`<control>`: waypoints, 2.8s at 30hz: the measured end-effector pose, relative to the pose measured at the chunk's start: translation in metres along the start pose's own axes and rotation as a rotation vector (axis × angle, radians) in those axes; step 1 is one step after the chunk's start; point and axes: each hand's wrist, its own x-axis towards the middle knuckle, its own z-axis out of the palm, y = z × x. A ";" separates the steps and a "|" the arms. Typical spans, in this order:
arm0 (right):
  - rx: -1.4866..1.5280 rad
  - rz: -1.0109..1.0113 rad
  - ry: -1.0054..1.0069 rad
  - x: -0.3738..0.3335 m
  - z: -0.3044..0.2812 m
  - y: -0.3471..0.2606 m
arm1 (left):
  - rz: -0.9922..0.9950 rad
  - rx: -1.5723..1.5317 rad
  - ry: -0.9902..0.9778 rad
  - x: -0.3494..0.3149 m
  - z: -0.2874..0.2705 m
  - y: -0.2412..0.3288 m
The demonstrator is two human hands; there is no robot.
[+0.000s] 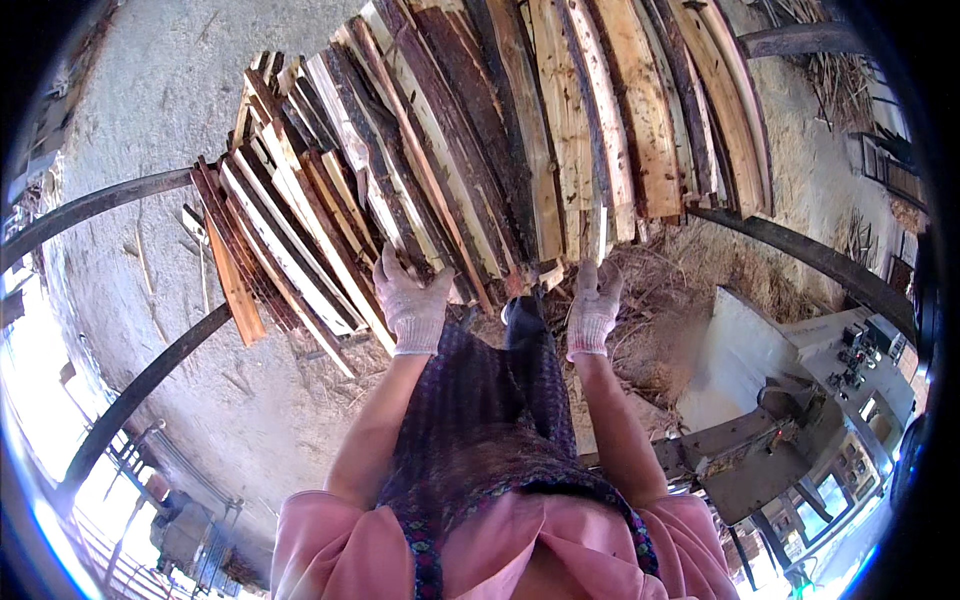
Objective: The person repeatedly picks up wooden planks from a metal rack and places them onto a conveyor belt. The planks are fed into a processing machine as part of a continuous workflow in a wood processing facility.
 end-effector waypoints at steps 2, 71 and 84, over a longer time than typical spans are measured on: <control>0.327 0.097 -0.053 -0.017 0.018 0.027 | -0.062 0.066 -0.054 -0.007 -0.003 -0.007; 0.183 -0.391 -0.102 -0.228 -0.266 -0.042 | 0.445 -0.871 -0.926 -0.146 -0.053 0.082; 0.420 0.006 1.320 -0.347 -0.511 0.170 | 0.526 -0.663 -1.167 -0.247 -0.022 0.138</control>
